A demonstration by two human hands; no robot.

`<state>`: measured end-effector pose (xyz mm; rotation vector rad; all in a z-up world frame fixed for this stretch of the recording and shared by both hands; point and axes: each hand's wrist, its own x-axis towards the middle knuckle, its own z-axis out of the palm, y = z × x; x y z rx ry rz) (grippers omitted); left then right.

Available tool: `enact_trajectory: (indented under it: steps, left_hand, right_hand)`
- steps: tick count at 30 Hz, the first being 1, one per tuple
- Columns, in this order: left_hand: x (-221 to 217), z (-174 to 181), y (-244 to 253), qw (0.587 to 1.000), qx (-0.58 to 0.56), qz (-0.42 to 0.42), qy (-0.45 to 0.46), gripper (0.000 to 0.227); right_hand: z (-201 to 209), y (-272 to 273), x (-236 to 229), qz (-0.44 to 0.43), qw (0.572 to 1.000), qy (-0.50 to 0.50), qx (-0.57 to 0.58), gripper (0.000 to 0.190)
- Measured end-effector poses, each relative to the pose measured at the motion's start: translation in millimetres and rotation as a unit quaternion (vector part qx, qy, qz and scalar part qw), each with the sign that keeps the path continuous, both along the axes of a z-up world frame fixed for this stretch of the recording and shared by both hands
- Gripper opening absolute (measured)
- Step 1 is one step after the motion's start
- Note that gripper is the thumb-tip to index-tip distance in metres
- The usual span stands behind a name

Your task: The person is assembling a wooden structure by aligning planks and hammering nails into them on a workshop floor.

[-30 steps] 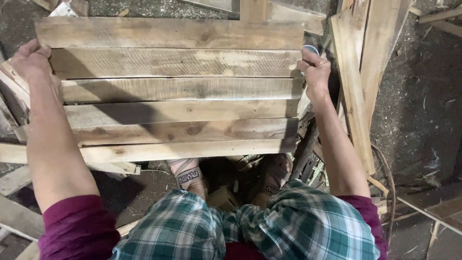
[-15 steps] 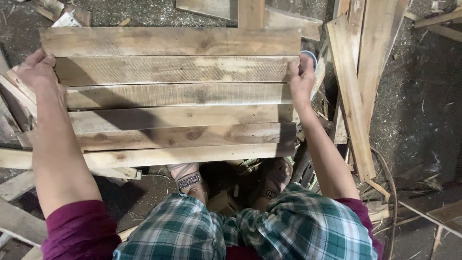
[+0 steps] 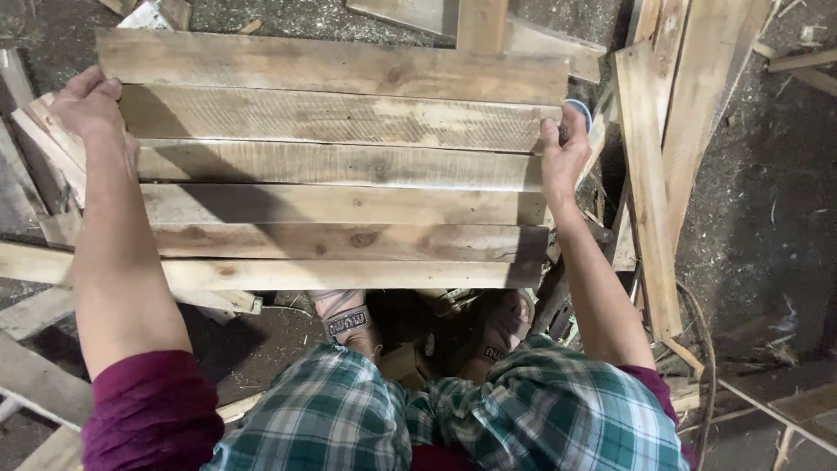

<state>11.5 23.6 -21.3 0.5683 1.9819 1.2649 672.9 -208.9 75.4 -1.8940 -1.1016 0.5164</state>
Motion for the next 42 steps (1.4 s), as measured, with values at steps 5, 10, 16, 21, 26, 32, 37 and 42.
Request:
enact_trajectory:
  steps: [5, 10, 16, 21, 26, 32, 37, 42]
  left_hand:
    - [-16, -17, 3, 0.998, -0.042, -0.011, 0.037, 0.032]
    - [-8, -5, 3, 0.997, -0.060, -0.011, 0.052, 0.033]
    - [-27, -47, 14, 0.997, 0.039, 0.062, -0.023, 0.038]
    - [-30, -53, 6, 0.987, 0.070, -0.057, 0.132, 0.032]
    - [-66, -82, -28, 0.841, 0.064, -0.125, 0.522, 0.014]
    - [-72, -34, -70, 0.862, 0.080, -0.256, 0.430, 0.014]
    - [-44, 34, -89, 0.915, -0.055, -0.317, 0.246, 0.030]
    - [-44, 23, -99, 0.946, -0.105, -0.249, 0.181, 0.042]
  right_hand:
    - [2, -1, 17, -0.049, 0.987, 0.148, -0.026, 0.036]
    - [29, -5, 16, -0.158, 0.945, 0.280, -0.063, 0.050]
    - [15, -24, -5, -0.023, 0.977, 0.157, -0.140, 0.037]
    - [-9, -30, -11, 0.002, 0.997, 0.038, -0.074, 0.039]
    - [-60, -38, 16, -0.026, 0.995, -0.037, -0.090, 0.053]
    - [-64, -40, 21, 0.015, 0.985, -0.153, -0.074, 0.048]
    - [-62, -41, 17, 0.014, 0.985, -0.140, -0.095, 0.049]
    - [-72, -41, 22, -0.017, 0.988, -0.099, -0.119, 0.052]
